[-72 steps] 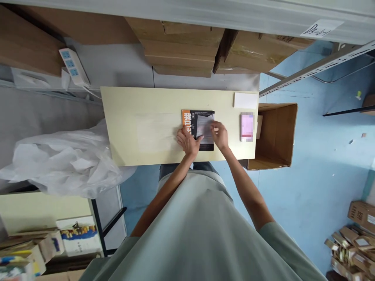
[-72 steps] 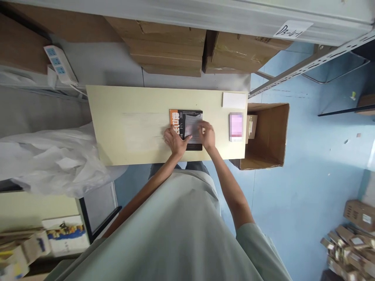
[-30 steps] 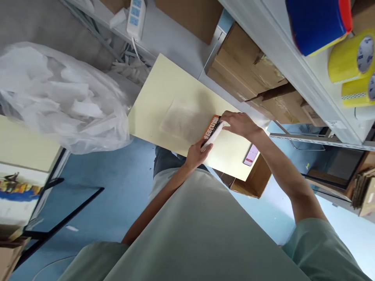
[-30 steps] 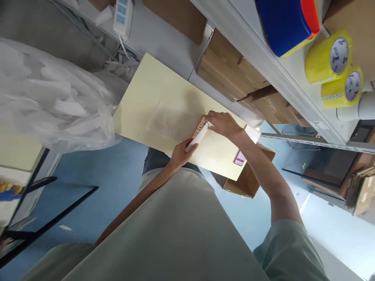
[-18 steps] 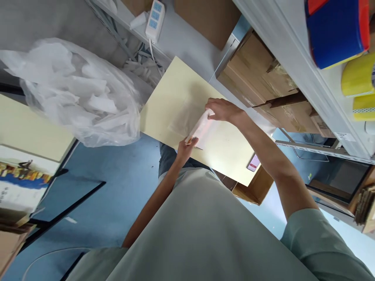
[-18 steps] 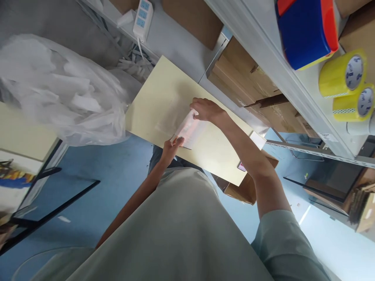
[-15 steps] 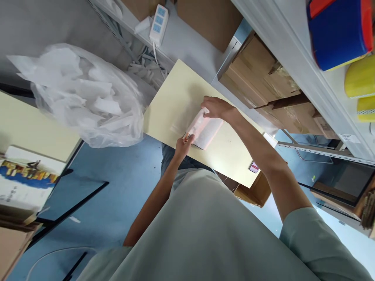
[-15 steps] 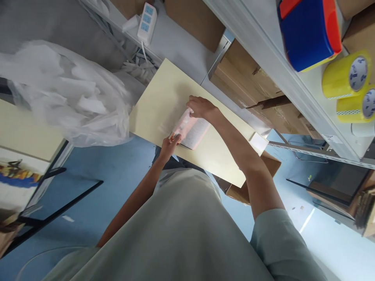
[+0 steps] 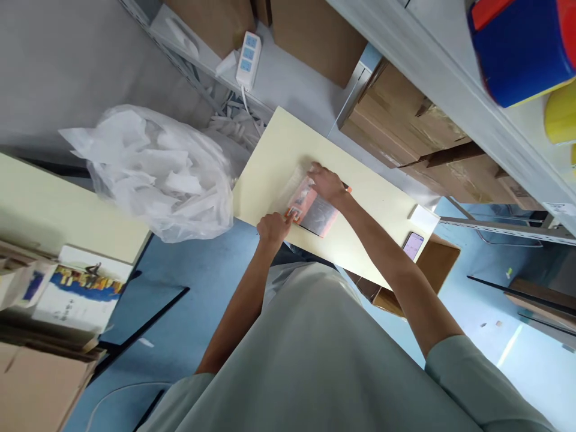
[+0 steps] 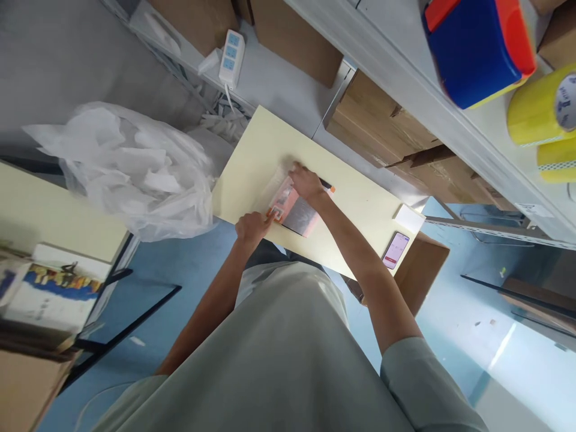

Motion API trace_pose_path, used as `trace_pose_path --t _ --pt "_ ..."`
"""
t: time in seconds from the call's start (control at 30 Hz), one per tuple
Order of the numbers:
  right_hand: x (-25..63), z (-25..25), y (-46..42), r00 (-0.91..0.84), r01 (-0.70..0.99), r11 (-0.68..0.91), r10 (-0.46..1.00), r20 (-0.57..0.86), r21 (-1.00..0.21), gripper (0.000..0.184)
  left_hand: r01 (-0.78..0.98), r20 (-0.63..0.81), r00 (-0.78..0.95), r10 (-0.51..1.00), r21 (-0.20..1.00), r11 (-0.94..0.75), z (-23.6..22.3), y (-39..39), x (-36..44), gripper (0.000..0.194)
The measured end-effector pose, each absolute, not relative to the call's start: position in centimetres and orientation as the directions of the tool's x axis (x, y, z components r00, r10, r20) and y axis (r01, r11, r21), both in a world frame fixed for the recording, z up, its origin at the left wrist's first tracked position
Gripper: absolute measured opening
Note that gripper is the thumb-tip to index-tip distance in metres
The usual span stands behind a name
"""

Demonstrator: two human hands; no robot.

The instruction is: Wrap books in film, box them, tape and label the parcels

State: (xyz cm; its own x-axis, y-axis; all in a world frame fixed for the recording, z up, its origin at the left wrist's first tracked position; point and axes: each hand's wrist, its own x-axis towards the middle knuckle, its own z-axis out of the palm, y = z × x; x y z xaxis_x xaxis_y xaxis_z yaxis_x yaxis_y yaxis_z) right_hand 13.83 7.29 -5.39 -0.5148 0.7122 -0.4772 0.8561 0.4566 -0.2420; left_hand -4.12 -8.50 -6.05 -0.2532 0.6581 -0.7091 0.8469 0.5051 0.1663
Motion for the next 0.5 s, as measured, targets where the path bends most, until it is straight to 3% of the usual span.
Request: trace_pose_path --t 0.1,0.2,0.37,0.5 --pt "16.0 -5.3 3.3 -0.371 0.904 0.248 0.861 -0.347 -0.349 0.063 0.849 -0.522 -0.261 0.812 0.276 0.45 -5.8 -6.5 -5.3 0.057" --pt "19.0 -5.7 -1.8 -0.09 0.884 -0.051 0.957 -0.274 -0.465 0.061 0.836 -0.366 -0.247 0.897 0.388 0.388 -6.5 -4.2 -5.2 0.053" --pt "21.9 -6.8 -9.0 0.26 0.658 -0.475 0.871 -0.416 -0.584 0.065 0.76 -0.435 -0.263 0.861 0.456 0.463 -8.6 -1.7 -4.1 0.047" --pt "20.8 -7.5 -11.0 0.311 0.497 -0.571 0.82 -0.48 -0.654 0.053 0.769 -0.39 -0.135 0.911 0.539 0.345 -9.3 -1.7 -3.9 0.01"
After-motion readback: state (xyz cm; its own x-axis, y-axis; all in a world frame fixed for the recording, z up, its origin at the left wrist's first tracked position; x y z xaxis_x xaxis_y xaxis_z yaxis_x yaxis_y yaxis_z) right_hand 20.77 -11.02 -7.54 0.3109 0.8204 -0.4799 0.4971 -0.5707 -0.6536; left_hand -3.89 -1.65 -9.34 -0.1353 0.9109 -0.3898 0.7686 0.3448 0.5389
